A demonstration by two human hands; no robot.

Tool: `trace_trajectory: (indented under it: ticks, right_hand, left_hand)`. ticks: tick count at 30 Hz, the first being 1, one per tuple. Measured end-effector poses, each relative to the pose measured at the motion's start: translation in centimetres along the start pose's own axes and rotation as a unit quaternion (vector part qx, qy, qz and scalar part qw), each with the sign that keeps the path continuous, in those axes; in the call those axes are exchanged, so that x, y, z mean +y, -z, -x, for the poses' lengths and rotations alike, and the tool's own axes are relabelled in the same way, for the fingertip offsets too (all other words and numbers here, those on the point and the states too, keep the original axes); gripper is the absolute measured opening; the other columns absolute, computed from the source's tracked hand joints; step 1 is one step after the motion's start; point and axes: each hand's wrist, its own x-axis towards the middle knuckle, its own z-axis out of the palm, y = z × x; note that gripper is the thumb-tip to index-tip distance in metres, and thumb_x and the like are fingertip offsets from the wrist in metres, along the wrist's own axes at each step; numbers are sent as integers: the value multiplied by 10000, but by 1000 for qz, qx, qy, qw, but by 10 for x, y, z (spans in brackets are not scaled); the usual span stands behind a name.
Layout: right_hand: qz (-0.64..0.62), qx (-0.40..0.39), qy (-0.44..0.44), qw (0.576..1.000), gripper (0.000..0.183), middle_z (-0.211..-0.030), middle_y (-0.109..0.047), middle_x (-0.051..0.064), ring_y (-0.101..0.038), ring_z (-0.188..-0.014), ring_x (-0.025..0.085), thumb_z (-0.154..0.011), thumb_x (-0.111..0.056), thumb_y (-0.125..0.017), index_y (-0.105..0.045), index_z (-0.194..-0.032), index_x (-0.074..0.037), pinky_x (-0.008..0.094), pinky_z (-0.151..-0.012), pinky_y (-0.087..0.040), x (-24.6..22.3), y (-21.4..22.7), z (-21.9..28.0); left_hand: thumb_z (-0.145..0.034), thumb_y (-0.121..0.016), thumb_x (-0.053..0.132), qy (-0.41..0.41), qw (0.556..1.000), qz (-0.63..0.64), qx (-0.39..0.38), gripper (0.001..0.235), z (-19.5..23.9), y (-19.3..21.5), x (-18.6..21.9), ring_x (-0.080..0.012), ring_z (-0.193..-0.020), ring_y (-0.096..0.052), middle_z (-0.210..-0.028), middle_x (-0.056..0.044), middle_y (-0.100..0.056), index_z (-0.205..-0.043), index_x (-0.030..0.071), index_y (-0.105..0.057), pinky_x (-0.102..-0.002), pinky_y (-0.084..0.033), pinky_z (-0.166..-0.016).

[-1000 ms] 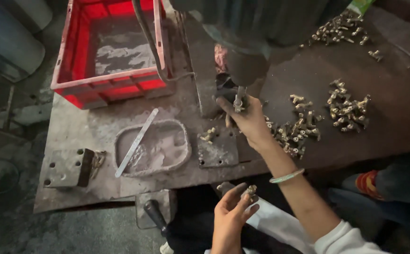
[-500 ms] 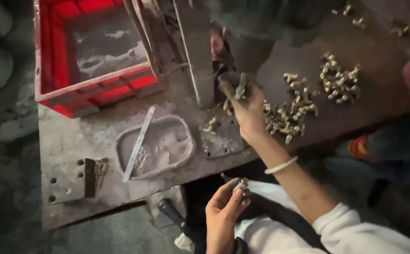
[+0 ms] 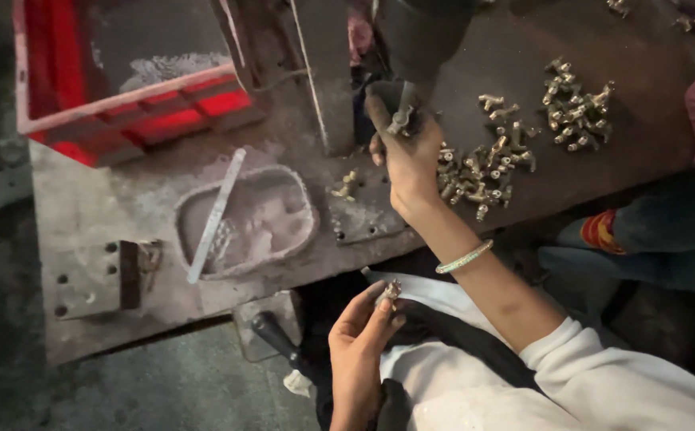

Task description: The person picks small brass fittings one at a time from the workbench, holds each under a bench-mounted machine to work on it, dips pieces in a tray of liquid, and sets finished fittings in piles on the bench. The cycle repeats continuously across the episode.

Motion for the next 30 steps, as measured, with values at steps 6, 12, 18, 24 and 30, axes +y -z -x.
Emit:
trace_trajectory:
  ticks: [6, 12, 18, 24, 30]
  right_hand:
    - [5, -47, -17, 999, 312, -681, -527, -48, -546, -517, 77, -886, -195, -858, -559, -887, -106, 257, -424, -383, 0, 8, -4]
    - [9, -79, -40, 996, 283, -692, -571, -46, -545, -512, 69, -869, -217, -848, -644, -995, -67, 250, -421, -371, -13, 8, 2]
    - [-11, -114, -29, 993, 299, -709, -605, -33, -546, -512, 77, -874, -215, -858, -680, -1046, -48, 259, -434, -364, -10, 13, -1]
    - [7, -130, -33, 991, 271, -710, -613, -31, -556, -517, 82, -895, -205, -841, -678, -1042, -46, 266, -440, -363, -8, 15, -4]
    - [18, -142, -29, 989, 296, -710, -601, -38, -548, -518, 81, -904, -236, -834, -696, -1077, -38, 266, -438, -366, -12, 16, -3]
  left_hand:
    - [-915, -694, 76, 8, 1000, 11, -5, 381, -12, -3, -30, -176, -961, -735, -1123, -105, -769, -1280, -33, -683, -332, -606, -833]
    - [-914, -696, 82, 1, 1000, -12, 10, 374, -9, -9, -21, -179, -984, -740, -1130, -107, -777, -1271, -31, -692, -319, -605, -832]
    - [-915, -701, 78, 7, 1000, -21, 7, 361, -13, -11, -28, -179, -975, -739, -1120, -111, -776, -1261, -28, -702, -314, -606, -821]
    - [-915, -703, 69, 0, 1000, -21, 7, 354, -11, -11, -28, -168, -970, -733, -1119, -107, -771, -1256, -27, -707, -313, -611, -817]
    - [-911, -702, 65, 9, 1000, -22, 18, 348, -10, -13, -28, -165, -955, -737, -1118, -105, -773, -1247, -28, -710, -311, -613, -809]
